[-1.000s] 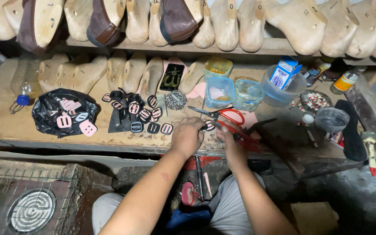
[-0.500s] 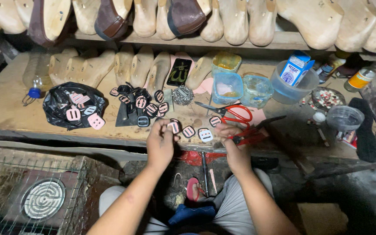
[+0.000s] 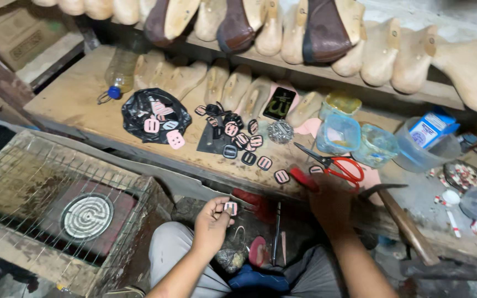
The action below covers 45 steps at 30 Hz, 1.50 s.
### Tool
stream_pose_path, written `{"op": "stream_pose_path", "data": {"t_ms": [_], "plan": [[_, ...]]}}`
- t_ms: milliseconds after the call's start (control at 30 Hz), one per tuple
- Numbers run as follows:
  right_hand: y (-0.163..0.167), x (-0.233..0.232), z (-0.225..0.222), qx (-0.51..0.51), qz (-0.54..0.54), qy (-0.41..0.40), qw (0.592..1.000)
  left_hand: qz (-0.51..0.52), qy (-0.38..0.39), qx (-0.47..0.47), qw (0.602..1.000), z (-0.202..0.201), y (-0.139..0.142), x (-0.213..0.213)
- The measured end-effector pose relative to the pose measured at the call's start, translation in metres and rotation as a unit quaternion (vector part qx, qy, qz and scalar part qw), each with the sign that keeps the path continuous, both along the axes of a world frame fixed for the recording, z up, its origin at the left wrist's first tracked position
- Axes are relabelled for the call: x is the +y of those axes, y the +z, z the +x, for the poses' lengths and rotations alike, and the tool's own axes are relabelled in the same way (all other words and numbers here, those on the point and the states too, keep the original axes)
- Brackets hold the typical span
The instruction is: The person sits on the floor and uses a hammer and chisel to shape small black shoe components on a wooden bench. They repeatedly tap the chisel against the parts, rotate them, and place finished pieces on the bench. A utility knife and scissors are also used to trim the edges of the parts.
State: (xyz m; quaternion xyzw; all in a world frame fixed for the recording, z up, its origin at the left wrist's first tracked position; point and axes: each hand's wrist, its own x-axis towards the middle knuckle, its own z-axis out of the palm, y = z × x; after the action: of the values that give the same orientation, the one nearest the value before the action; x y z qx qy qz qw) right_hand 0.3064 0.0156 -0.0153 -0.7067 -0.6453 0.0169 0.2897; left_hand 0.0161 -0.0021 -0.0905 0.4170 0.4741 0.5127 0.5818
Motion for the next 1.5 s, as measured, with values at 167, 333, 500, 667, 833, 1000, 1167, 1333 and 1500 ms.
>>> {"op": "stream_pose_path", "data": {"t_ms": [167, 333, 500, 667, 833, 1000, 1167, 1333, 1500], "plan": [[0.016, 0.029, -0.034, 0.023, 0.179, 0.021, 0.983, 0.001, 0.031, 0.027, 0.999, -0.011, 0.002, -0.007], [0.007, 0.092, -0.114, 0.282, -0.13, 0.056, 0.949, -0.025, 0.05, -0.016, 0.998, -0.014, 0.006, -0.01], [0.01, 0.138, -0.205, 0.511, -0.267, 0.166, 0.8, -0.092, 0.076, 0.019, 0.993, -0.024, 0.01, -0.016], [0.041, 0.162, -0.243, 0.564, -0.159, 0.205, 0.784, 0.031, 0.119, 0.064, 0.99, -0.033, 0.003, -0.007], [0.04, 0.104, -0.184, 0.59, -0.146, 0.115, 0.785, -0.016, 0.094, 0.017, 0.995, -0.037, 0.003, 0.008], [0.015, 0.035, -0.071, 0.04, 0.093, 0.066, 0.993, 0.066, 0.058, 0.048, 0.995, -0.013, 0.009, 0.031], [-0.014, -0.01, -0.011, 0.397, 0.08, -0.018, 0.914, 0.078, -0.038, 0.043, 0.995, 0.031, 0.021, 0.037], [-0.035, -0.017, -0.018, 0.612, -0.065, -0.057, 0.786, 0.136, -0.065, 0.137, 0.979, 0.063, 0.039, 0.05], [-0.044, 0.002, -0.032, 0.604, -0.067, 0.011, 0.794, 0.175, -0.046, 0.308, 0.934, 0.072, 0.049, 0.057]]}}
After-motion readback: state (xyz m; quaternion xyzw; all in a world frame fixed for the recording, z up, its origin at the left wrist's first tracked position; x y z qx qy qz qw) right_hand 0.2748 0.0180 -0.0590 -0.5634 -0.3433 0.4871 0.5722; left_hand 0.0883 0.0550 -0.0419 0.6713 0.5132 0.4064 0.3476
